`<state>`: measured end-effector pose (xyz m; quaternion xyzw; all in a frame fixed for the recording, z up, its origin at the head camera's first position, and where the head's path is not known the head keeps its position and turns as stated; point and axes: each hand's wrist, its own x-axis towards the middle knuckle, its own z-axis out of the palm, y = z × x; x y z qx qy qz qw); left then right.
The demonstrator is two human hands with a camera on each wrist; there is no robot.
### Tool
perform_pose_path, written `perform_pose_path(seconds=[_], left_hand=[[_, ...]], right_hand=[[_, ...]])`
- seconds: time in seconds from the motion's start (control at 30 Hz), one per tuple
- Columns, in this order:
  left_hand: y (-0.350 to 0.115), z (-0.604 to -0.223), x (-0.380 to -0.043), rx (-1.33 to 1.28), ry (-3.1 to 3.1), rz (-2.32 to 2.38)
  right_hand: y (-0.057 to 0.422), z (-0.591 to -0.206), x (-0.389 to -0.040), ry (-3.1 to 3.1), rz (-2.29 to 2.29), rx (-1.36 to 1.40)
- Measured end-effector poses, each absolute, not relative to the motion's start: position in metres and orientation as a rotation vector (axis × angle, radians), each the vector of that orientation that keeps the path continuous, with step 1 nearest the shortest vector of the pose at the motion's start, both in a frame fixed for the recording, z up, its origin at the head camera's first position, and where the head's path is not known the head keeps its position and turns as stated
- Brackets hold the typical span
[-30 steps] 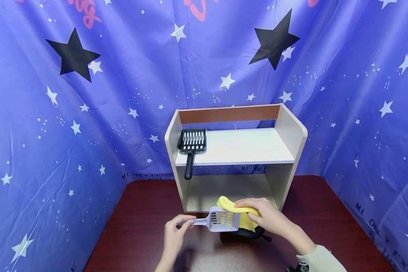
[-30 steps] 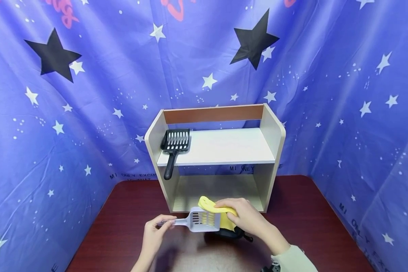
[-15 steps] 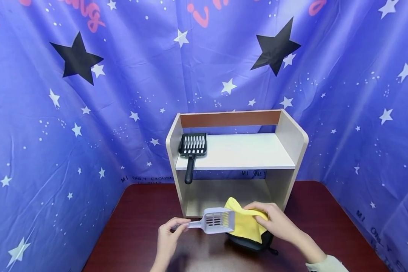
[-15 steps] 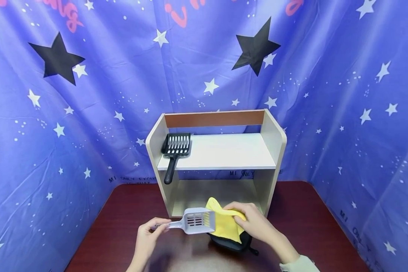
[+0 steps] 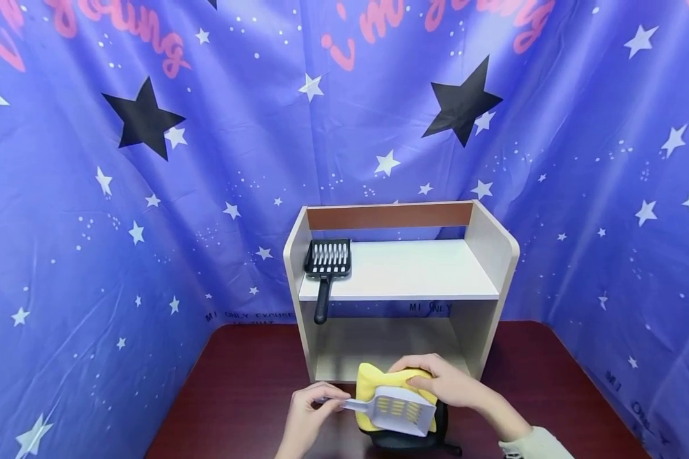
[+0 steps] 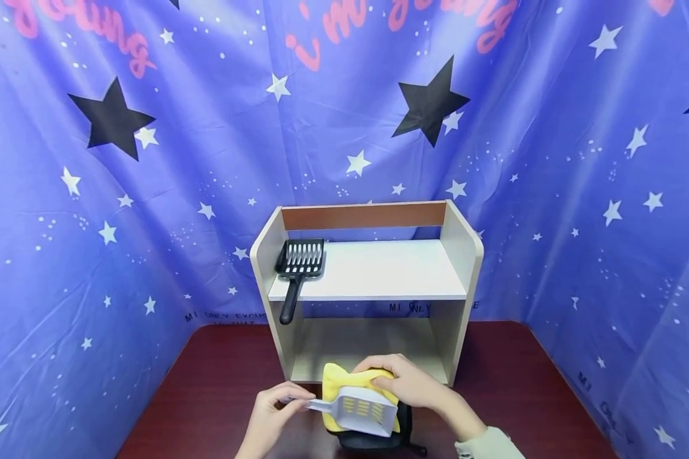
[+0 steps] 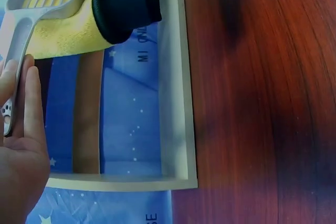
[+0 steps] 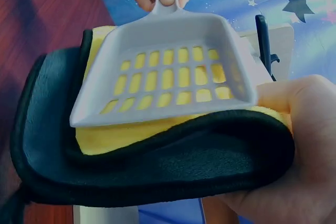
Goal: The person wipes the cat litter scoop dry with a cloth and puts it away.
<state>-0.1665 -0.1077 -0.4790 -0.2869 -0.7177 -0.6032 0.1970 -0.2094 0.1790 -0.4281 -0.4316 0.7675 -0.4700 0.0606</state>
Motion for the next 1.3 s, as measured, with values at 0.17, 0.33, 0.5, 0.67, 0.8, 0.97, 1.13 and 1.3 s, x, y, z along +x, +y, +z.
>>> perform_pose_path(seconds=[0.17,0.33,0.5,0.67,0.8,0.97,1.13,1.3], left_hand=[[-0.112,-0.481,-0.167,-0.595,-2.058,-1.775],[-0.12,-0.496,-0.178,-0.433,-2.061,-1.817],[-0.127,-0.512,-0.189,-0.32,-2.029,-1.843],[-0.126,-0.515,-0.19,-0.2,-2.021,-1.83],[-0.121,-0.512,-0.183,-0.062,-1.997,-1.889],[-0.112,-0.514,-0.18,-0.021,-1.902,-2.023],[-0.105,-0.514,-0.178,-0.048,-1.846,-2.182],[-0.097,-0.517,-0.173,-0.133,-1.912,-2.314]], right_hand=[[0.187,-0.432,-0.207,2.262,-1.491,-1.266],[0.196,-0.435,-0.203,2.315,-1.532,-1.212],[0.207,-0.44,-0.201,2.343,-1.57,-1.256],[0.215,-0.451,-0.198,2.391,-1.626,-1.202],[0.214,-0.472,-0.192,2.6,-1.695,-1.014],[0.197,-0.494,-0.183,2.653,-1.829,-0.837],[0.179,-0.497,-0.183,2.527,-2.039,-0.7],[0.173,-0.499,-0.189,2.461,-2.209,-0.636]])
